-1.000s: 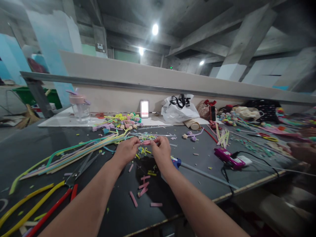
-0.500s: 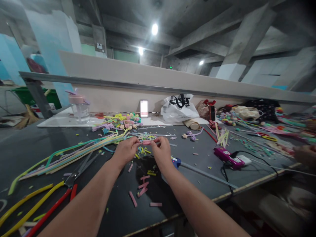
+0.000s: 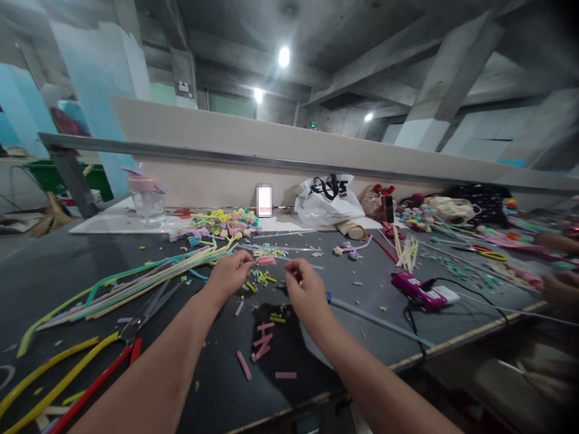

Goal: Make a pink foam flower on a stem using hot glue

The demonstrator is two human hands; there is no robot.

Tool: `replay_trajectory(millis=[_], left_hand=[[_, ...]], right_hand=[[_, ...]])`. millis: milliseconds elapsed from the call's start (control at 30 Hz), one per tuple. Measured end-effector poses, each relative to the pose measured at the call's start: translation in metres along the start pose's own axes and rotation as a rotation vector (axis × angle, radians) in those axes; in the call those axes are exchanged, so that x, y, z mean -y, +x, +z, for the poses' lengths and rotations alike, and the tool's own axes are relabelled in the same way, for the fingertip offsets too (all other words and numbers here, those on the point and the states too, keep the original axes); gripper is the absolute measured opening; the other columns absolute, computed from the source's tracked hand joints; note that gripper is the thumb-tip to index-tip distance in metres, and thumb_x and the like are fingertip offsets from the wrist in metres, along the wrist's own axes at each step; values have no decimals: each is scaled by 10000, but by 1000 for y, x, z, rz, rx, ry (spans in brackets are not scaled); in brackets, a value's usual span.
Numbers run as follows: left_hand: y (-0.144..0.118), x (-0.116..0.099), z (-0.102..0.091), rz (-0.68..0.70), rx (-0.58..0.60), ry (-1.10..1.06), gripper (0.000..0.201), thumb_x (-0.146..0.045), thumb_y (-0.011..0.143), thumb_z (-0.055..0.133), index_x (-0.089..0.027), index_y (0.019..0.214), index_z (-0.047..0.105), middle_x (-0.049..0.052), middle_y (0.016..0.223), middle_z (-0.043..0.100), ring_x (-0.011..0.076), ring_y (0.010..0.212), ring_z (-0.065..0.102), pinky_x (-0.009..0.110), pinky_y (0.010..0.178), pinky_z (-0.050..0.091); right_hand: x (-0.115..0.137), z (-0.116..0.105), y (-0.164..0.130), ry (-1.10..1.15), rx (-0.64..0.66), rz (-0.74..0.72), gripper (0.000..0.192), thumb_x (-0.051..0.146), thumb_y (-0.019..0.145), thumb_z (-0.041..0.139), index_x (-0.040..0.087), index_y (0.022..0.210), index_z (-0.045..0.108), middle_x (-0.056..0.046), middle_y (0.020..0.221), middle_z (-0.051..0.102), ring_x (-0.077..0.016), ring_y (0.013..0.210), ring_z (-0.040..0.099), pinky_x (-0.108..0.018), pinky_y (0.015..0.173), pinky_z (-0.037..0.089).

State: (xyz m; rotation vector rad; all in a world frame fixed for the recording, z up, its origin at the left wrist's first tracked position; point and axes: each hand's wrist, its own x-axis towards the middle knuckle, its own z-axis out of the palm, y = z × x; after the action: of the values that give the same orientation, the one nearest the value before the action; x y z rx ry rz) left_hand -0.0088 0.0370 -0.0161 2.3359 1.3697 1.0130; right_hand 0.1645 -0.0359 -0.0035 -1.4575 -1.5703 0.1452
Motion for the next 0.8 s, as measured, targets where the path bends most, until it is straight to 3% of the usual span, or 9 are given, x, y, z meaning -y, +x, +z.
replay_trajectory(millis=[133, 233, 567, 700, 800], left_hand=[[-2, -1, 0, 11, -12, 49, 147, -262, 820, 440, -219, 766, 570, -21, 617, 622, 144, 588, 559, 234, 566, 361], [-4, -2, -1, 22, -18, 105, 148, -243, 821, 441, -224, 773, 579, -10, 639, 614, 155, 622, 555, 246, 590, 340], [-6, -5, 0, 40, -12, 189, 152, -241, 832, 429, -226, 825, 580, 3, 685, 624, 167, 656, 562, 247, 586, 324], [-6, -5, 0, 48, -10, 188, 153, -249, 838, 425, -226, 835, 577, 0, 694, 627, 160, 657, 564, 237, 583, 332], [-6, -4, 1, 56, -12, 184, 150, -247, 839, 427, -225, 846, 575, 0, 708, 632, 158, 673, 568, 234, 599, 343]], right_hand=[[6, -4, -33, -282, 352, -190, 220, 86, 734, 468, 225, 810, 621, -21, 803, 668, -191, 793, 571, -329, 728, 293], [10, -7, -49, -437, 471, -254, 235, 91, 754, 475, 232, 861, 629, -43, 874, 667, -215, 862, 563, -356, 738, 250], [16, -2, -53, -543, 547, -328, 121, 126, 764, 501, 208, 755, 589, -44, 805, 646, -215, 785, 556, -345, 694, 236], [24, -4, -50, -490, 560, -275, 173, 115, 825, 432, 213, 887, 559, -18, 766, 659, -187, 723, 574, -308, 670, 262], [26, -8, -51, -430, 594, -261, 158, 137, 836, 436, 216, 871, 568, -4, 742, 663, -177, 714, 573, -278, 650, 280]])
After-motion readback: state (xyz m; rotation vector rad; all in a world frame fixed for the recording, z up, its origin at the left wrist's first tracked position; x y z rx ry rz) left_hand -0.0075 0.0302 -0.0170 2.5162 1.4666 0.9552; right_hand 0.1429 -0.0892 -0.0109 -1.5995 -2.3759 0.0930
